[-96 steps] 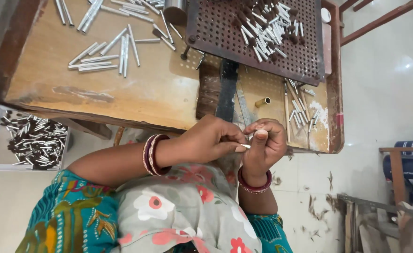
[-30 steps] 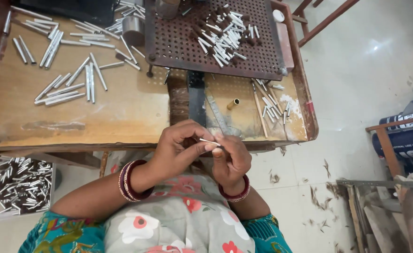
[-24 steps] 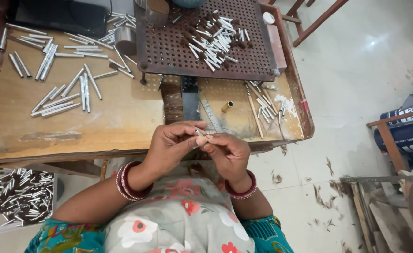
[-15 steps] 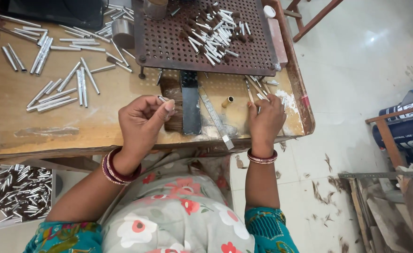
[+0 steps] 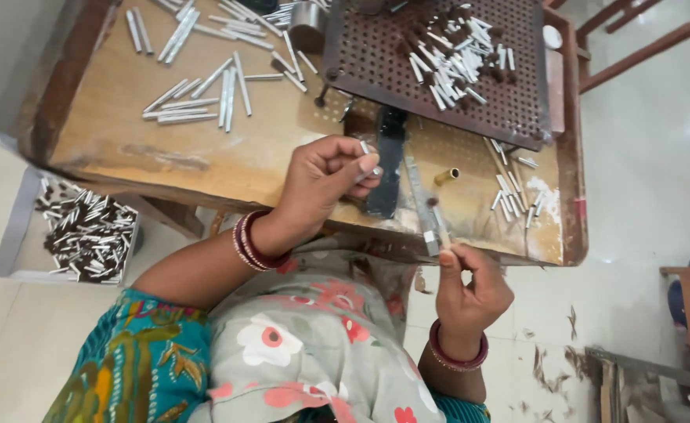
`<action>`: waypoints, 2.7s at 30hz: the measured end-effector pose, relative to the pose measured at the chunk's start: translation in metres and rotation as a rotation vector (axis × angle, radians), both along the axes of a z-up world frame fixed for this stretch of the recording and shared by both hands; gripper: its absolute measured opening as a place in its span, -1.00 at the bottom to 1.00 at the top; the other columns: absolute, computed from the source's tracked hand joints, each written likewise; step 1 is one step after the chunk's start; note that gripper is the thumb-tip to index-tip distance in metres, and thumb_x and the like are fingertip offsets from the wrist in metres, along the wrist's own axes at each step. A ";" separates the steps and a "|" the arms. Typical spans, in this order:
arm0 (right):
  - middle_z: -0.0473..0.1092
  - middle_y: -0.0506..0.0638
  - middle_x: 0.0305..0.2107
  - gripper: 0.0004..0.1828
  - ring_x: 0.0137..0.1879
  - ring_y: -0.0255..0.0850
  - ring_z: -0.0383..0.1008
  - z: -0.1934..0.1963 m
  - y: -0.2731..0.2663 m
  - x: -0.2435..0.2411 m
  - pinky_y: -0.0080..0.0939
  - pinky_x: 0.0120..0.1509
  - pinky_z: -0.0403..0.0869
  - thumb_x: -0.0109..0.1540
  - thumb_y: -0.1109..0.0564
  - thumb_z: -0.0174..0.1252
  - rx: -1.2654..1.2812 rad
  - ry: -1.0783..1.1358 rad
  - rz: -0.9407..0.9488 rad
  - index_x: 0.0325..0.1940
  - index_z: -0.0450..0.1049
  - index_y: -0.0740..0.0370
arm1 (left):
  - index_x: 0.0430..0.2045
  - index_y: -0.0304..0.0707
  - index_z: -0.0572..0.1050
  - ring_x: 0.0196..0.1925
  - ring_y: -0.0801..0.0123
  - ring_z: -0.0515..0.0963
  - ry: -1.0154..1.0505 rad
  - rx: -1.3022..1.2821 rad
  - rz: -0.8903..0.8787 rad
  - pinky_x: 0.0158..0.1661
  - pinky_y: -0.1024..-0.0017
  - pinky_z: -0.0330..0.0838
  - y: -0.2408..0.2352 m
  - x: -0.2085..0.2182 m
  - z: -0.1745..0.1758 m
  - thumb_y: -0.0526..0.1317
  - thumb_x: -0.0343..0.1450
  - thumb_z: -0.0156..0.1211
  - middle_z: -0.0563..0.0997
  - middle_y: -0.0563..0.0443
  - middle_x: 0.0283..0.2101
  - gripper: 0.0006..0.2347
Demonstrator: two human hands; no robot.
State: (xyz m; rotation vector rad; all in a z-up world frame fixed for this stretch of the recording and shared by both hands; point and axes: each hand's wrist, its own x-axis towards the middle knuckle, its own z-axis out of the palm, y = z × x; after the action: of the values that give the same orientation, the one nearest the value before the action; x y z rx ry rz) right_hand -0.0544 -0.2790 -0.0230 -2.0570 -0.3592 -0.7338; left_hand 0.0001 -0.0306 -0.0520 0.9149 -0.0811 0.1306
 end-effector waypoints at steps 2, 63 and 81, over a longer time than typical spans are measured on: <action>0.55 0.12 -0.33 -0.82 -0.28 -0.20 0.52 -0.003 0.014 -0.007 -0.29 -0.13 0.47 0.28 0.21 0.37 -0.158 -0.114 0.044 -0.13 0.56 0.38 | -0.29 -0.32 0.55 -0.30 0.57 0.68 -0.011 -0.032 -0.035 -0.29 0.57 0.56 -0.003 -0.005 0.001 -0.21 0.47 0.31 0.69 0.06 -0.34 -0.86; 0.55 0.27 -0.23 -0.57 -0.16 -0.11 0.61 -0.046 0.034 0.014 -0.25 0.01 0.56 0.37 -0.09 0.26 0.062 -0.212 0.295 -0.23 0.49 0.41 | -0.28 -0.39 0.39 -0.29 0.62 0.48 -0.254 0.185 -0.151 -0.23 0.55 0.47 -0.035 -0.039 0.012 -0.29 0.61 0.05 0.50 0.12 -0.35 -0.88; 0.49 0.13 -0.23 -0.64 -0.23 -0.27 0.48 -0.074 0.007 -0.004 -0.34 -0.07 0.50 0.34 0.04 0.35 0.291 -0.199 0.290 -0.08 0.35 0.31 | -0.29 -0.38 0.62 0.07 0.28 0.62 -0.347 0.239 -0.272 0.13 0.34 0.50 -0.050 -0.045 -0.001 -0.27 0.50 0.30 0.68 -0.13 -0.18 -0.89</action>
State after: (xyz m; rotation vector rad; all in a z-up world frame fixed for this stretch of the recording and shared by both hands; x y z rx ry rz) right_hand -0.0588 -0.2724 -0.0970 -1.6212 -0.6120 -0.7642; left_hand -0.0452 -0.0802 -0.0527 1.1024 -0.5502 0.0251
